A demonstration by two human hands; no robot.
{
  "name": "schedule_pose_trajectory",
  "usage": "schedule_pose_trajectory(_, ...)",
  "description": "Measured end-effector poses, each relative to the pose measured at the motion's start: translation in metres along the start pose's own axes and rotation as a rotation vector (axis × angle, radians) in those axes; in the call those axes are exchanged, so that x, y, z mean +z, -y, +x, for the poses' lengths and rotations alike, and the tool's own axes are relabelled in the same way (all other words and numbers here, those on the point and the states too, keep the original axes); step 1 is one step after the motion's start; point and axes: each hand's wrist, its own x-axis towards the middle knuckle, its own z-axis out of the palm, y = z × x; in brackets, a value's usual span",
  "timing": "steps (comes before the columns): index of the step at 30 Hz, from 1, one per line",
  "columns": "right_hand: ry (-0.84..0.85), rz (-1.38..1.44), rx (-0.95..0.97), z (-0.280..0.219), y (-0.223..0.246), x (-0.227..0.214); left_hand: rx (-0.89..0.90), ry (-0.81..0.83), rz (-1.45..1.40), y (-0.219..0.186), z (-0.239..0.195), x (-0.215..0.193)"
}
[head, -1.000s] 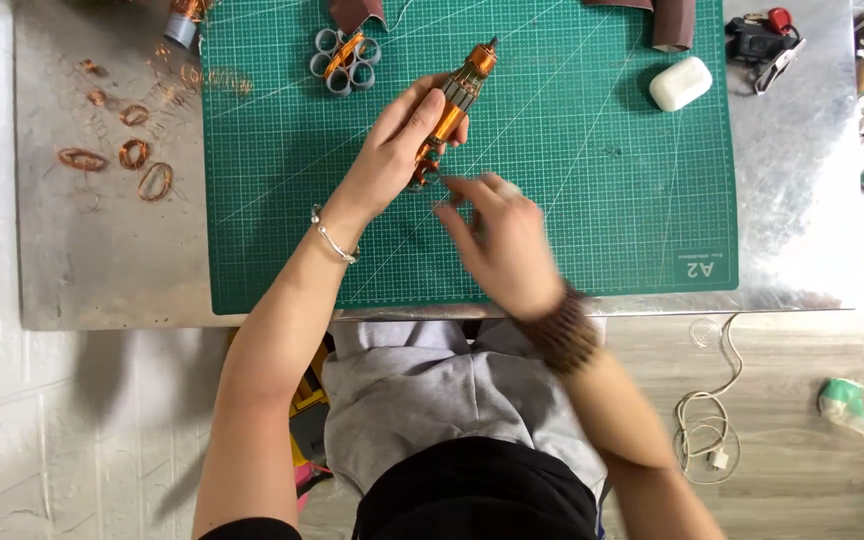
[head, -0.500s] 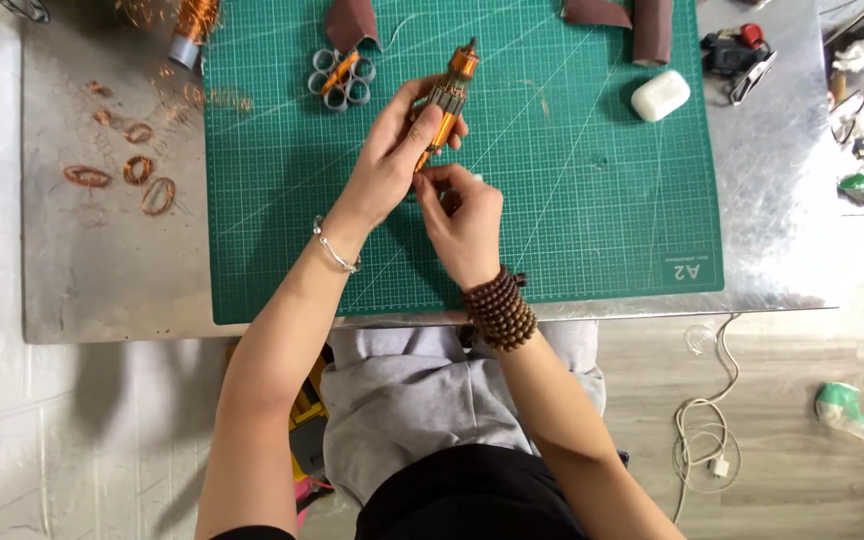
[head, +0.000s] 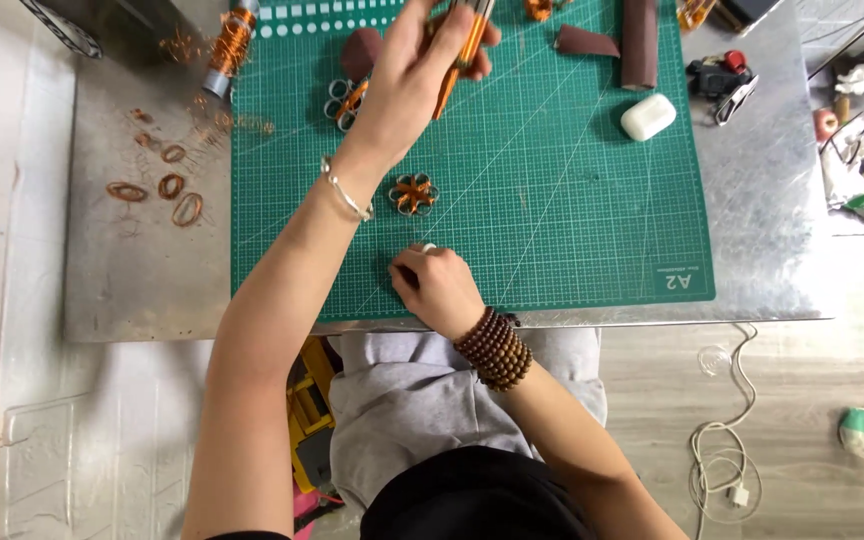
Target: Wrapping wire around a cylindrical copper-coiled component on a workbench with a green cutting mat.
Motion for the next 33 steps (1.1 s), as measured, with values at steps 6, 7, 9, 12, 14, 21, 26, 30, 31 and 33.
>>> schedule_pose_trajectory(6,-0.021,0.092,0.111,0.004,0.022,-0.071,0.14,0.048,0.08,-0.024,0.009,0.013)
schedule_pose_trajectory(7,-0.286,0.037,0.077,0.005,0.028,-0.086,0.173,0.075,0.114,-0.026,0.009,0.014)
schedule_pose_trajectory(9,-0.55,-0.022,0.047,0.012,0.039,-0.11,0.199,0.104,0.144,-0.029,0.006,0.02)
schedule_pose_trajectory(12,-0.784,0.037,-0.039,0.033,0.048,-0.127,0.221,0.09,0.188,-0.034,0.004,0.029)
schedule_pose_trajectory(14,-0.638,0.092,0.066,0.048,0.051,-0.128,0.233,0.079,0.201,-0.034,0.004,0.033)
schedule_pose_trajectory(21,-0.616,0.019,-0.2,0.045,0.025,-0.093,0.235,0.048,0.222,-0.032,0.007,0.031)
schedule_pose_trajectory(26,0.014,0.097,-0.145,0.001,0.02,-0.008,0.286,0.069,0.234,-0.015,0.02,0.02)
schedule_pose_trajectory(30,0.133,0.164,-0.03,-0.01,0.016,-0.016,0.289,0.066,0.285,-0.022,0.018,0.022)
schedule_pose_trajectory(31,0.157,0.194,0.033,-0.01,0.021,-0.032,0.283,0.061,0.319,-0.025,0.017,0.022)
schedule_pose_trajectory(33,0.183,0.217,0.094,-0.01,0.033,-0.076,0.281,0.054,0.35,-0.024,0.016,0.023)
